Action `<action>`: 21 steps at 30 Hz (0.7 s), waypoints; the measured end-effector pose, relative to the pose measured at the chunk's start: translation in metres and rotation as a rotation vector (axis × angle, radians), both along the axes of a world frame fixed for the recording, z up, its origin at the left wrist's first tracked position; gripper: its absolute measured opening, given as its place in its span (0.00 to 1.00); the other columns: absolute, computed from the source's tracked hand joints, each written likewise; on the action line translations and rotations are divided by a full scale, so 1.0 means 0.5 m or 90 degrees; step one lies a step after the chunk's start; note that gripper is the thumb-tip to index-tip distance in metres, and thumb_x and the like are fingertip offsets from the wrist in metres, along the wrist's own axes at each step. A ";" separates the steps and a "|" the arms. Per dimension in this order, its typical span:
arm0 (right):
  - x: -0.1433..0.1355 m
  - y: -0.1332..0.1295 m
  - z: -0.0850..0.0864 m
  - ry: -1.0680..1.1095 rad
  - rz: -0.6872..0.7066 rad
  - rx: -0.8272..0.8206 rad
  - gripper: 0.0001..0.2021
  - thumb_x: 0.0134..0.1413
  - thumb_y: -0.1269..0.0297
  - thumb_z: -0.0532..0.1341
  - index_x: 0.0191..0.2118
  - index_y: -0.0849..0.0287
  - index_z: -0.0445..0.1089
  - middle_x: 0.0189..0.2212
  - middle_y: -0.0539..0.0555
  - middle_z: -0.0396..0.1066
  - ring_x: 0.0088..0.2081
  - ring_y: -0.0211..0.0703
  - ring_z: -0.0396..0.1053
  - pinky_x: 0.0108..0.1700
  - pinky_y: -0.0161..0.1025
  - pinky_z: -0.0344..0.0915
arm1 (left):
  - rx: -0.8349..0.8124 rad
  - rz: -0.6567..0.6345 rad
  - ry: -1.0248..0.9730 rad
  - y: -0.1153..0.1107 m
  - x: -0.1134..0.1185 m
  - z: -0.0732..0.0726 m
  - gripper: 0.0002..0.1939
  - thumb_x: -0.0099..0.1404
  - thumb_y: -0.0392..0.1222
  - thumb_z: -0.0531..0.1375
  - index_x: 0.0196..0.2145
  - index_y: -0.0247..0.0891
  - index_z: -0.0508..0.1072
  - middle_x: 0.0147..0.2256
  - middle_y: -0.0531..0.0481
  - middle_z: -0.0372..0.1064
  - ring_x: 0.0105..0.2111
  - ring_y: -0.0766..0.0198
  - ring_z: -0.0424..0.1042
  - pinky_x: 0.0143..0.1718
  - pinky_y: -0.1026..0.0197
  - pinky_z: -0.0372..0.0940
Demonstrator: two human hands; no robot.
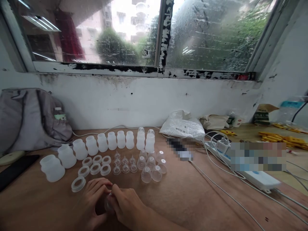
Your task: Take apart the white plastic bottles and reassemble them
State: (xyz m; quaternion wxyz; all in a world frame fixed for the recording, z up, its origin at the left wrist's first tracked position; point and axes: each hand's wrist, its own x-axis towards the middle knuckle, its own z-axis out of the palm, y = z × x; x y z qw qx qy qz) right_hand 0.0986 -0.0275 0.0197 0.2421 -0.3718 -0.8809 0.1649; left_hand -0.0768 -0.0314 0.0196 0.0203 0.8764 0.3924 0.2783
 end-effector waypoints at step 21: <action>-0.005 0.009 0.007 0.182 -0.064 -0.045 0.07 0.51 0.69 0.54 0.38 0.56 0.59 0.31 0.51 0.63 0.26 0.35 0.61 0.30 0.33 0.61 | 0.131 0.281 0.139 0.060 -0.088 -0.005 0.15 0.54 0.49 0.54 0.36 0.37 0.66 0.48 0.40 0.61 0.47 0.48 0.59 0.44 0.45 0.51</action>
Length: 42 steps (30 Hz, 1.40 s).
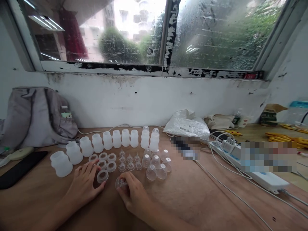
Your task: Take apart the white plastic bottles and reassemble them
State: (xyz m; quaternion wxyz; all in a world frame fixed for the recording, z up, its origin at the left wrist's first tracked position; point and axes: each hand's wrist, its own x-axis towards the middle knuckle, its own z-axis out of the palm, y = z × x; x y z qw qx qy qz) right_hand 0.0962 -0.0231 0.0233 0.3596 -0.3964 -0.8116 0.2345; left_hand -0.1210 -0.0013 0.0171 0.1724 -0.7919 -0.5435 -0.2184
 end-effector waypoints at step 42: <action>-0.036 0.278 0.114 -0.427 -0.322 -0.007 0.16 0.49 0.64 0.56 0.44 0.66 0.63 0.38 0.62 0.70 0.41 0.49 0.67 0.37 0.36 0.60 | 0.075 -0.128 -0.095 -0.004 0.014 0.012 0.05 0.58 0.37 0.51 0.27 0.37 0.64 0.31 0.48 0.66 0.37 0.57 0.64 0.40 0.55 0.57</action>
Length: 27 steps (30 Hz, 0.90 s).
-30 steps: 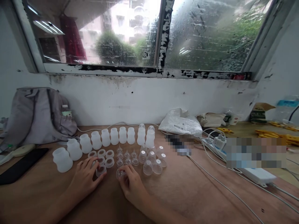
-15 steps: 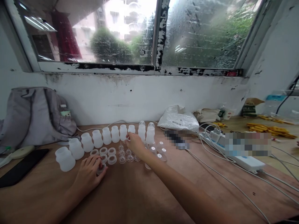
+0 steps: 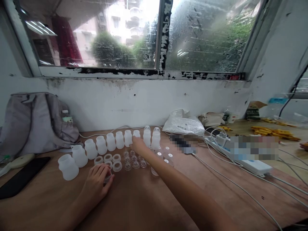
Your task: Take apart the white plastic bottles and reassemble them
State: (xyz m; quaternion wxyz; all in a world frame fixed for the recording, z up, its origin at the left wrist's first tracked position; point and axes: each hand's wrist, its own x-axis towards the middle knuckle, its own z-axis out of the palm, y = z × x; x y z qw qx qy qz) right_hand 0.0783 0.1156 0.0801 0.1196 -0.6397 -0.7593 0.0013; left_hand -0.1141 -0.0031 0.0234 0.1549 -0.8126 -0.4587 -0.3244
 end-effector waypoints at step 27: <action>0.114 -0.251 0.049 0.334 0.056 0.148 0.13 0.50 0.59 0.53 0.40 0.58 0.52 0.19 0.46 0.60 0.20 0.37 0.61 0.24 0.32 0.54 | 0.111 -0.095 -0.099 -0.031 0.028 -0.035 0.23 0.57 0.39 0.57 0.49 0.36 0.58 0.48 0.40 0.60 0.49 0.54 0.59 0.46 0.52 0.58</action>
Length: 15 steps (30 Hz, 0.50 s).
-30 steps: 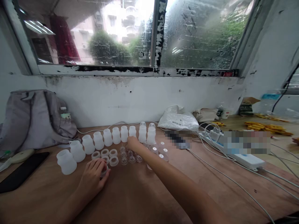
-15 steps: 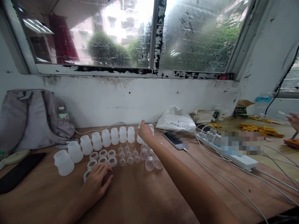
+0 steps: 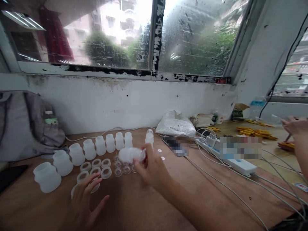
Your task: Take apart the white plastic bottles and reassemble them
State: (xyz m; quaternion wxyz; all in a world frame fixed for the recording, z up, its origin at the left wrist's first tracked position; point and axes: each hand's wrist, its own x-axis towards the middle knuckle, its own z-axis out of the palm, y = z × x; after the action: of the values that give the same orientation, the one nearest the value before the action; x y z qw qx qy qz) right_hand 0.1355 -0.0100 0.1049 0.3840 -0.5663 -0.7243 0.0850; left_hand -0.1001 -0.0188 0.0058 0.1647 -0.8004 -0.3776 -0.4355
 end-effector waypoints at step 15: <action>-0.003 -0.109 -0.090 0.037 0.250 -0.321 0.13 0.50 0.57 0.56 0.40 0.57 0.62 0.31 0.50 0.66 0.31 0.38 0.62 0.32 0.32 0.58 | -0.095 -0.190 0.195 -0.016 0.009 0.027 0.25 0.54 0.45 0.58 0.48 0.33 0.59 0.32 0.46 0.70 0.29 0.61 0.70 0.29 0.60 0.66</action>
State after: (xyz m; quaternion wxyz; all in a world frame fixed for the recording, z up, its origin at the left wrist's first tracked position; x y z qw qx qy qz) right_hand 0.1342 -0.0646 0.0598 0.2282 -0.4904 -0.7647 0.3503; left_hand -0.0956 -0.0266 0.0195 0.0940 -0.9142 -0.2566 -0.2992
